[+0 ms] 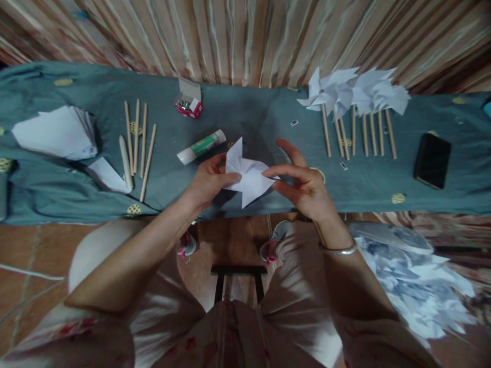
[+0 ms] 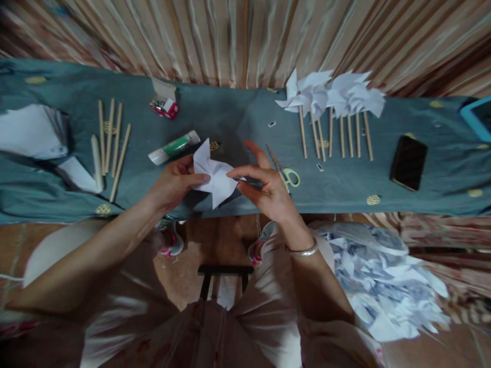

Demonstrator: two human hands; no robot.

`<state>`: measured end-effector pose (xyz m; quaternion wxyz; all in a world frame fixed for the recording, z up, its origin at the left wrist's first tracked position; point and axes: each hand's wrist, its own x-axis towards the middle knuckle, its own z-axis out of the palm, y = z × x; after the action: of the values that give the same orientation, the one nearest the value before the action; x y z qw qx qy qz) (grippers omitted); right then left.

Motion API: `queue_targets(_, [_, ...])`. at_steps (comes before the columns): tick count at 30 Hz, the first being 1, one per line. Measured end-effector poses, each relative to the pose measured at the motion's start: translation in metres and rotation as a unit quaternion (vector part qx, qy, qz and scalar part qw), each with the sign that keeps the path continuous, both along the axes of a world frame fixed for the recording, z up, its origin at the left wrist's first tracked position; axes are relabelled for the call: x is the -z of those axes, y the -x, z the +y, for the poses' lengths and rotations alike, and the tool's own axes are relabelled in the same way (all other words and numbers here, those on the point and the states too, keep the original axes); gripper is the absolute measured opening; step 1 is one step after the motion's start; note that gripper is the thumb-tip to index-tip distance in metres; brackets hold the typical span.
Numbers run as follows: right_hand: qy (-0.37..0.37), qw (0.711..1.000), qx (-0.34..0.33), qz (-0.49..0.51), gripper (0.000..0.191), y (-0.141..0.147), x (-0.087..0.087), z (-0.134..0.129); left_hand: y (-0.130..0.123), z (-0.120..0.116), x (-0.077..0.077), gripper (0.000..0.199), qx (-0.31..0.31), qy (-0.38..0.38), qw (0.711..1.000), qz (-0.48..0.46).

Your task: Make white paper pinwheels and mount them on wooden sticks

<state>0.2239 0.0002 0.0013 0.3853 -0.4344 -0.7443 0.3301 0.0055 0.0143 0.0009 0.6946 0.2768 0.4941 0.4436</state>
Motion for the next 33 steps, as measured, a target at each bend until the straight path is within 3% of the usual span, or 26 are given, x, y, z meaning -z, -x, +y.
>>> queue_targets(5, [0.022,1.0,-0.016,-0.01,0.017,0.002,-0.002,-0.003,-0.001,-0.001,-0.001,0.048,0.002,-0.009,1.0,-0.005])
queue_targets(17, [-0.007,0.999,-0.02,-0.043,0.019,0.005,-0.003,-0.005,-0.002,-0.004,-0.002,0.054,0.015,0.014,1.0,-0.024])
queue_targets(25, [-0.037,0.995,-0.042,-0.086,0.018,0.008,-0.008,-0.008,-0.002,-0.004,0.0,0.048,0.04,-0.015,0.999,-0.007])
queue_targets(30, [-0.044,0.992,-0.067,-0.1,0.026,0.008,-0.012,-0.011,-0.002,-0.005,0.002,0.053,0.05,0.0,0.999,0.014])
queue_targets(33, [-0.035,0.991,-0.079,-0.101,0.021,0.008,-0.014,-0.012,-0.002,-0.004,0.003,0.053,0.056,0.003,0.998,0.019])
